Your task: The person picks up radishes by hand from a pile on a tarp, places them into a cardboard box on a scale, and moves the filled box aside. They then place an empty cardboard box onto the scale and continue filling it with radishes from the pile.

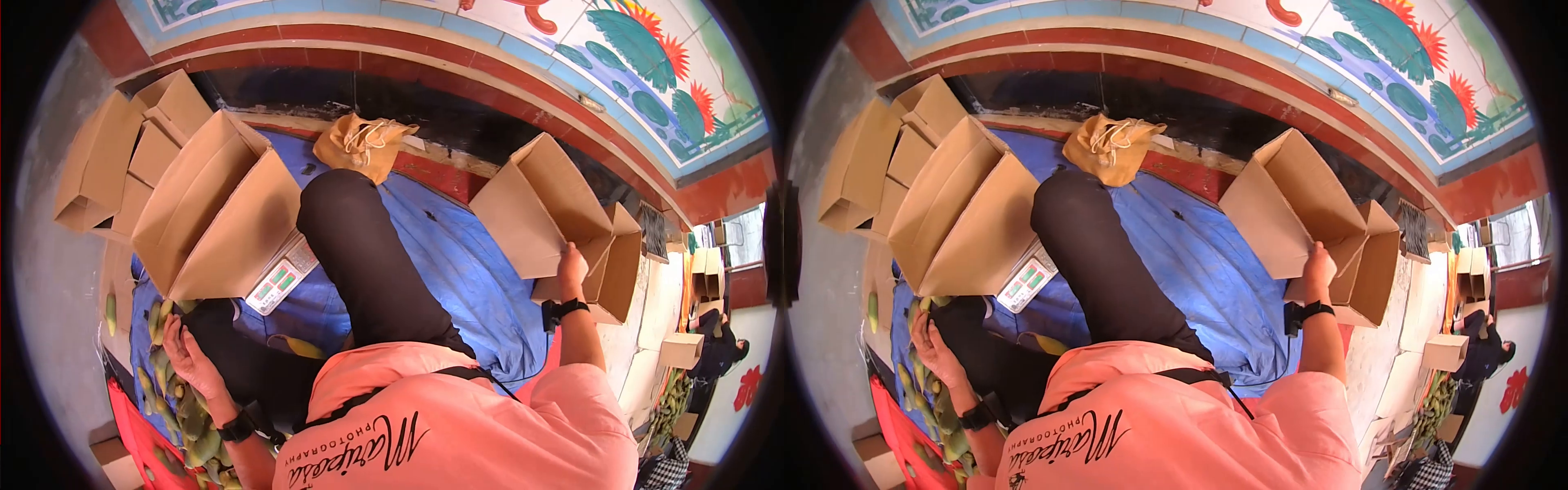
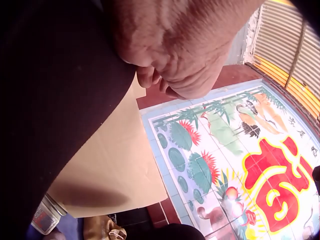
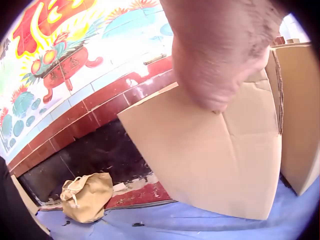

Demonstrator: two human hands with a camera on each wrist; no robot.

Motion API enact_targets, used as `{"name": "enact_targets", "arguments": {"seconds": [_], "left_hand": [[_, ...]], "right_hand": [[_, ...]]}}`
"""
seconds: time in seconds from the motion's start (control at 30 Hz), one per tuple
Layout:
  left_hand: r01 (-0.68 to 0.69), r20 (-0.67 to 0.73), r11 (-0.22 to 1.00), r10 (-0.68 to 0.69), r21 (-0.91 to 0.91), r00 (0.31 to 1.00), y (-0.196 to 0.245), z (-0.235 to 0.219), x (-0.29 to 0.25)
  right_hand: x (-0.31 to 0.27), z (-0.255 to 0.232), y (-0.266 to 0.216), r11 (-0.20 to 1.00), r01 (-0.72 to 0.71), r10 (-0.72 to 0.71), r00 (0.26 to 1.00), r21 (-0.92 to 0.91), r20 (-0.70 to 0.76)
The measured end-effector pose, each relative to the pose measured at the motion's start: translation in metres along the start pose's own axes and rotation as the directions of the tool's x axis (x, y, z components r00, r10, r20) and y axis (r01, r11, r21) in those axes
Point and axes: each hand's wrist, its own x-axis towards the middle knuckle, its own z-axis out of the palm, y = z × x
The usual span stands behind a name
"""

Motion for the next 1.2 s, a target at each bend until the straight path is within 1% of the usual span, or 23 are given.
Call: {"name": "enact_targets", "arguments": {"seconds": [0.07, 0.13, 0.23, 0.3, 0.33, 0.37, 0.4, 0.47, 0.5, 0.57, 0.6, 0.67, 0.73, 0.77, 0.8, 0.87, 0.93, 0.97, 1.0, 1.07, 1.1, 1.13, 1.2], "left_hand": [[-0.017, 0.022, 0.999, 0.016, 0.047, 1.0, 0.002, -0.001, 0.0], [-0.011, -0.002, 0.999, 0.011, 0.04, 1.0, 0.003, 0.0, -0.002], [-0.018, -0.048, 1.0, 0.017, -0.014, 0.999, -0.003, 0.001, -0.004], [-0.067, -0.059, 0.995, 0.072, 0.074, 0.996, -0.005, 0.002, -0.004], [-0.049, -0.04, 0.976, 0.059, 0.212, 0.997, 0.011, 0.004, -0.002], [0.009, -0.064, 0.992, -0.001, 0.127, 0.998, 0.018, 0.006, -0.002], [0.012, -0.075, 0.998, -0.008, 0.062, 0.997, 0.013, 0.006, -0.002], [-0.001, -0.078, 0.998, -0.004, -0.06, 0.997, 0.012, 0.005, -0.004], [0.028, -0.081, 0.997, -0.034, -0.078, 0.996, 0.016, 0.004, -0.005], [0.059, -0.096, 0.993, -0.068, -0.099, 0.993, 0.02, 0.004, -0.004], [0.07, -0.093, 0.992, -0.08, -0.101, 0.992, 0.022, 0.003, -0.004], [0.091, -0.096, 0.991, -0.101, -0.101, 0.99, 0.023, 0.0, -0.005], [0.088, -0.089, 0.991, -0.097, -0.098, 0.991, 0.022, -0.003, -0.006], [0.099, -0.096, 0.99, -0.108, -0.096, 0.989, 0.02, -0.005, -0.007], [0.091, -0.107, 0.99, -0.102, -0.108, 0.989, 0.019, -0.007, -0.008], [0.093, -0.129, 0.989, -0.107, -0.113, 0.986, 0.017, -0.014, -0.01], [0.144, -0.142, 0.979, -0.165, -0.147, 0.976, 0.017, -0.021, -0.013], [0.159, -0.174, 0.967, -0.194, -0.197, 0.965, 0.017, -0.025, -0.013], [0.145, -0.212, 0.939, -0.218, -0.312, 0.953, 0.014, -0.032, -0.015], [0.164, -0.341, 0.934, -0.274, -0.317, 0.899, -0.001, -0.055, -0.017], [0.162, -0.383, 0.893, -0.336, -0.421, 0.861, -0.007, -0.069, -0.018], [0.232, -0.388, 0.901, -0.374, -0.366, 0.842, -0.016, -0.085, -0.02], [0.339, -0.316, 0.838, -0.49, -0.428, 0.812, -0.04, -0.121, -0.034]], "right_hand": [[0.013, 0.012, 0.017, 0.993, -0.04, 0.049, 0.996, -0.11, 0.075], [0.021, 0.015, 0.02, 0.942, -0.093, 0.13, 0.987, -0.322, 0.093], [0.023, 0.007, 0.004, 0.904, -0.058, 0.066, 0.998, -0.424, 0.004], [0.031, 0.013, -0.007, 0.932, 0.027, -0.071, 0.992, -0.36, -0.109], [0.03, 0.004, -0.024, 0.94, 0.092, -0.139, 0.983, -0.329, -0.121], [0.029, -0.006, -0.046, 0.959, 0.154, -0.198, 0.965, -0.236, -0.173], [0.033, -0.017, -0.072, 0.969, 0.18, -0.206, 0.966, -0.17, -0.153], [0.038, -0.033, -0.12, 0.924, 0.383, -0.376, 0.902, -0.008, -0.214], [0.037, -0.047, -0.147, 0.908, 0.418, -0.407, 0.889, 0.01, -0.209], [0.03, -0.09, -0.212, 0.711, 0.649, -0.554, 0.754, 0.271, -0.351], [0.026, -0.111, -0.24, 0.701, 0.66, -0.567, 0.745, 0.269, -0.351], [0.012, -0.146, -0.295, 0.485, 0.718, -0.609, 0.687, 0.5, -0.396], [-0.001, -0.165, -0.336, 0.348, 0.761, -0.655, 0.615, 0.548, -0.438], [-0.009, -0.168, -0.354, 0.319, 0.744, -0.667, 0.616, 0.587, -0.418], [-0.01, -0.162, -0.363, 0.26, 0.78, -0.742, 0.539, 0.57, -0.399], [-0.029, -0.162, -0.384, 0.274, 0.872, -0.77, 0.452, 0.406, -0.45], [-0.031, -0.162, -0.388, 0.254, 0.867, -0.799, 0.438, 0.429, -0.412], [-0.029, -0.161, -0.39, 0.253, 0.865, -0.8, 0.439, 0.434, -0.409], [-0.028, -0.16, -0.391, 0.256, 0.861, -0.799, 0.444, 0.439, -0.406], [-0.03, -0.162, -0.394, 0.252, 0.865, -0.808, 0.435, 0.433, -0.398], [-0.031, -0.163, -0.396, 0.243, 0.873, -0.81, 0.423, 0.423, -0.406], [-0.032, -0.163, -0.398, 0.234, 0.879, -0.812, 0.412, 0.416, -0.413], [-0.034, -0.164, -0.401, 0.239, 0.876, -0.816, 0.415, 0.418, -0.403]]}}
